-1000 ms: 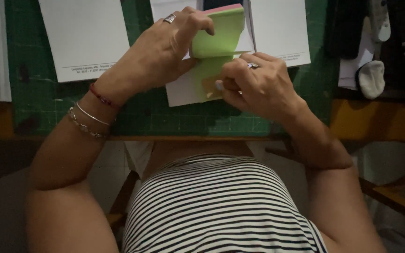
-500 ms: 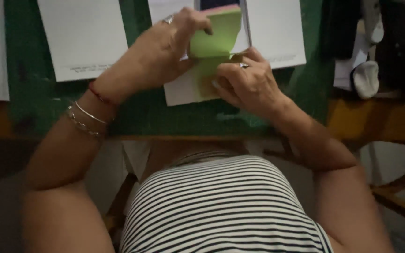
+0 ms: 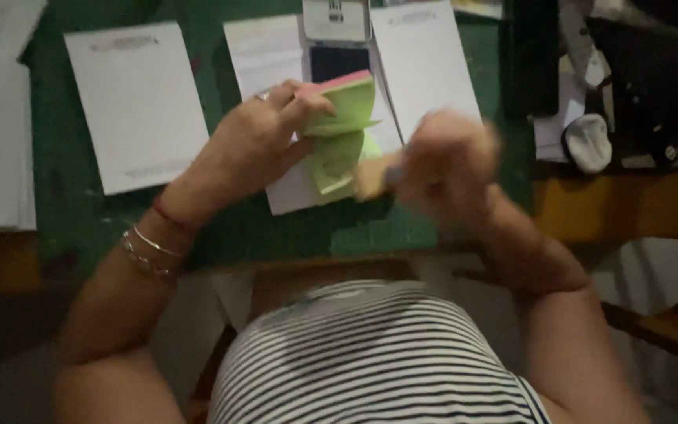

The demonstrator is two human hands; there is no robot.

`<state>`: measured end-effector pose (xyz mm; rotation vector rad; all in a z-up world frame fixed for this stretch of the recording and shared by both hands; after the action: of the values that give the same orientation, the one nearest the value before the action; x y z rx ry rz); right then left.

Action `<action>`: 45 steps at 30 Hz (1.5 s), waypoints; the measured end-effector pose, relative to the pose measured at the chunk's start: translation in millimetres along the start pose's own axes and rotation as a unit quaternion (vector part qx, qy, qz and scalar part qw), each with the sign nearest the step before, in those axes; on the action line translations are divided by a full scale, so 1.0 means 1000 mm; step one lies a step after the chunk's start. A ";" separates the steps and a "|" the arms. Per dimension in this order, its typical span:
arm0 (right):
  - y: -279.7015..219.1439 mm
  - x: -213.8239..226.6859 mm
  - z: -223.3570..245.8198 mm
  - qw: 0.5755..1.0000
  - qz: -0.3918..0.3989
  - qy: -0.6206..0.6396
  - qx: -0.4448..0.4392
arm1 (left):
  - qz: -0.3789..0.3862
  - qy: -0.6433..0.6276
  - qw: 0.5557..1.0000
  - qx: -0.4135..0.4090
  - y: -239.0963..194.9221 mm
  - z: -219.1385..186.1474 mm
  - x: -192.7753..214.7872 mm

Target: A person uses a rubber stamp and ink pad to mark individual sticky notes and peel them from a pad.

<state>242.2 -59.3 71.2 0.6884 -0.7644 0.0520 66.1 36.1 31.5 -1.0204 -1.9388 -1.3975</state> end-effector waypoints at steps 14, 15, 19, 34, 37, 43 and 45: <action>0.078 -0.045 -0.100 0.962 -0.004 -0.231 -0.143 | 0.011 0.009 0.997 -0.081 0.015 -0.033 0.024; 0.074 -0.042 -0.104 0.960 -0.010 -0.236 -0.149 | 0.013 0.006 0.996 -0.090 0.015 -0.035 0.024; 0.050 -0.025 -0.123 0.952 0.014 -0.242 -0.187 | 0.025 0.006 0.997 -0.072 0.014 -0.029 0.020; -0.082 0.129 -0.258 0.720 -0.037 -0.448 -0.529 | 0.034 0.015 0.998 -0.053 0.008 -0.024 0.014; -0.085 0.128 -0.264 0.730 -0.048 -0.414 -0.542 | 0.032 0.019 0.997 -0.062 0.006 -0.024 0.015; -0.091 0.128 -0.287 0.738 -0.078 -0.398 -0.539 | 0.031 0.029 0.997 -0.058 0.006 -0.023 0.014; -0.095 0.128 -0.293 0.739 -0.082 -0.389 -0.544 | 0.032 0.026 0.997 -0.061 0.007 -0.024 0.015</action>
<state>544.9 14.5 -49.2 -0.4269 -1.3357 -0.8527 62.8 18.1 54.6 -1.0821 -1.7868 -1.5068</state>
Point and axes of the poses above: each hand's wrist, its own y-axis towards the middle knuckle, its own x-axis out of the back of the hand, z = x × y, the point moved 8 cm from there along y, towards the middle knuckle, and after that the axes turned 15 degrees about -x, right-handed, at the moved point
